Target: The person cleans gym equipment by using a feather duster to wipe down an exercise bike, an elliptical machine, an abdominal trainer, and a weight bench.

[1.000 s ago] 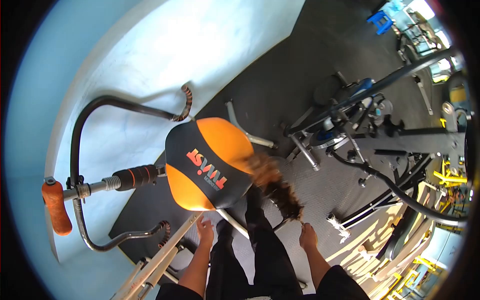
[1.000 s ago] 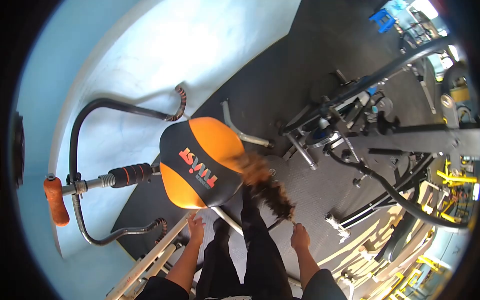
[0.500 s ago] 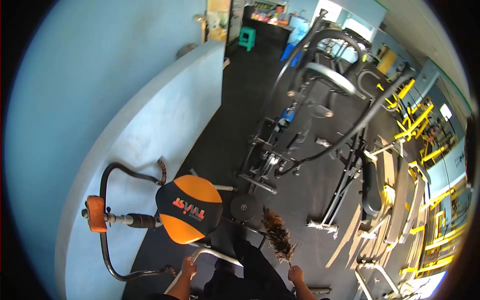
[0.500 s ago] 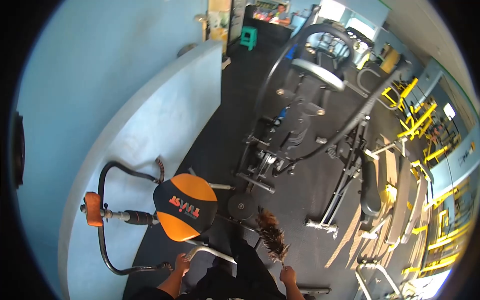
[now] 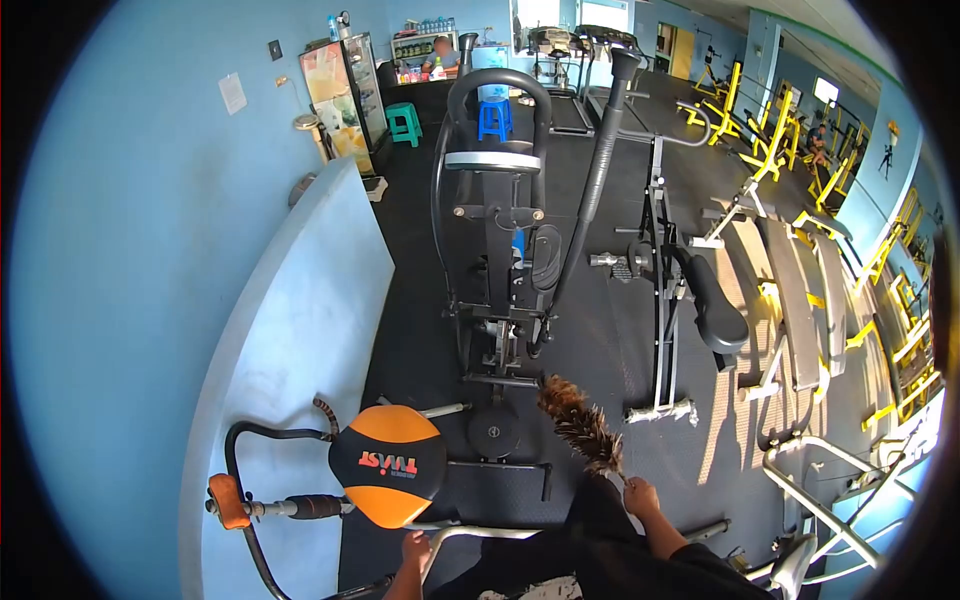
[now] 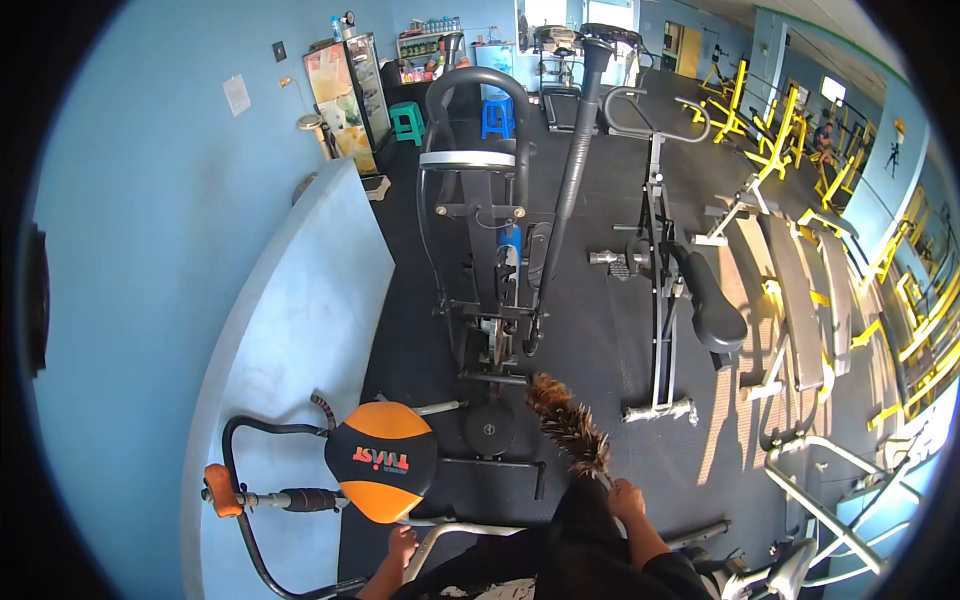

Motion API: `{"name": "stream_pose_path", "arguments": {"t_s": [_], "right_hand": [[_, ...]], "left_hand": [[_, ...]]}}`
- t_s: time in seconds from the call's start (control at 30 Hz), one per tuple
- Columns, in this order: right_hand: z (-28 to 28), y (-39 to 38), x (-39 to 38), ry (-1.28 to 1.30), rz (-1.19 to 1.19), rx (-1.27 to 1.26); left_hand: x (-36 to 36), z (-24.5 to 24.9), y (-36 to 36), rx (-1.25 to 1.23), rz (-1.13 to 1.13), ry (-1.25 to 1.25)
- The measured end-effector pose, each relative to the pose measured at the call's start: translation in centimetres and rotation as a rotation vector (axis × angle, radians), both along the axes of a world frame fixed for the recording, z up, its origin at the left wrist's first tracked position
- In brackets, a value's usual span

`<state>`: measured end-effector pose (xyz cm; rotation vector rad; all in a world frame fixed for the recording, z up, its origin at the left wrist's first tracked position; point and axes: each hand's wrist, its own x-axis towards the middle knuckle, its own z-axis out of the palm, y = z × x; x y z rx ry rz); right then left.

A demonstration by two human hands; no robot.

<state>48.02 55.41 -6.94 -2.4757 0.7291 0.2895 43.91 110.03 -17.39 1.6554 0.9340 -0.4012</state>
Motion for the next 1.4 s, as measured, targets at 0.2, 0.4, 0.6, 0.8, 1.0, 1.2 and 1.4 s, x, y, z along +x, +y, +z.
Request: {"name": "stream_pose_path", "arguments": {"t_s": [0.2,0.4,0.6,0.8,1.0,1.2,1.4], "right_hand": [[-1.9,-6.9,9.2,0.089,0.286,-0.047],[-4.4,-15.9,20.7,0.269,0.759,-0.067],[-8.0,-21.9,31.5,0.381,1.126,-0.08],[-5.4,-23.2,37.5,0.433,1.382,-0.275],[-5.7,-25.4,36.9,0.315,1.499,-0.264],[-5.5,-24.6,34.7,0.243,1.283,-0.164],[-8.9,-19.3,36.3,0.183,1.195,-0.17]], "left_hand": [[-1.0,-3.1,-5.8,0.12,-0.2,-0.1],[-0.1,-3.4,-22.2,0.473,-0.497,0.0],[5.5,2.4,-34.7,0.326,0.084,0.087],[3.4,5.8,-41.3,0.486,0.159,0.127],[-0.3,4.4,-46.3,0.382,0.443,0.106],[-1.5,-2.5,-49.6,0.284,0.495,0.087],[-1.3,-10.4,-51.0,0.216,0.627,0.008]]}}
